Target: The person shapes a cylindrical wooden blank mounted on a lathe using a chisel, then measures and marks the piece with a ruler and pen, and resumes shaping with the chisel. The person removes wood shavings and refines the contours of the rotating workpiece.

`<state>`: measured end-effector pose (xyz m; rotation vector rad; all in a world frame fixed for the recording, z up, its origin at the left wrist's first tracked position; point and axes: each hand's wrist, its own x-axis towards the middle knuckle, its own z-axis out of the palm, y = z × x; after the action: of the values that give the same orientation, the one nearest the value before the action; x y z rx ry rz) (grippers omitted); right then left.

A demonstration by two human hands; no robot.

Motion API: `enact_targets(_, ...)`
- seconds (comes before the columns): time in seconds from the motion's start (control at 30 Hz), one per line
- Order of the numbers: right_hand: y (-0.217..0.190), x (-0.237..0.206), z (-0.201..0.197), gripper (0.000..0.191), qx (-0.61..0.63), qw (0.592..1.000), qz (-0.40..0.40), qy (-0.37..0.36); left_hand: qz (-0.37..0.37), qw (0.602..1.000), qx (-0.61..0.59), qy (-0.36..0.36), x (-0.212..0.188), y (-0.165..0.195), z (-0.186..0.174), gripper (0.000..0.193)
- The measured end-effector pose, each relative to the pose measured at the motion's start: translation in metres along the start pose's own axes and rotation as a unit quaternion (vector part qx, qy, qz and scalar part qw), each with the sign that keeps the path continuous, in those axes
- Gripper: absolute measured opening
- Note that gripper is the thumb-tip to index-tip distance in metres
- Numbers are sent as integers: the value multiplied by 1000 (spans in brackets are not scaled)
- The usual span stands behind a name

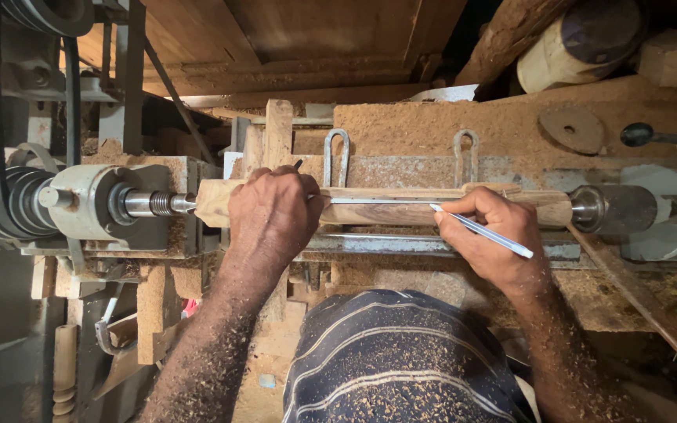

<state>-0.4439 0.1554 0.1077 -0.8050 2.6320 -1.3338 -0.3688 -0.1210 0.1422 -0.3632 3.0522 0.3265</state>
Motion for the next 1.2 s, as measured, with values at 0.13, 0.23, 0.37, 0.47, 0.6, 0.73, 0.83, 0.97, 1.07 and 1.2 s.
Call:
enact_targets(0.13,0,-1,1,16,13,1000,-11,2,-26,999,1,-41,0,-1,1,23)
enact_targets(0.23,3,-1,2,15,6,1000,-2,0,3,1000,10,2,0,-3,3,22)
enact_targets(0.37,9,-1,2,14,68,998,11,-3,2,1000,8,-2,0,-5,6,20)
enact_targets(0.47,14,-3,2,15,61,998,-2,-3,-8,1000,18,-19,1,-6,7,19)
enact_targets(0.6,14,-6,8,16,38,999,-6,0,-13,1000,15,-23,0,-7,6,20)
enact_targets(0.73,5,-10,17,17,4,1000,-16,18,3,1000,1,1,-3,-7,4,20)
enact_targets(0.83,-3,-11,22,18,15,999,-11,39,3,1000,9,1,-3,-6,2,18)
enact_targets(0.97,-7,-9,26,16,-3,998,5,63,-16,999,8,-26,-2,-6,1,19)
enact_targets(1.07,-7,-8,26,15,43,997,-6,57,-23,999,8,-37,-2,-6,1,20)
enact_targets(1.2,-7,-9,27,14,35,998,-10,57,-3,1000,17,-15,-3,-7,2,21)
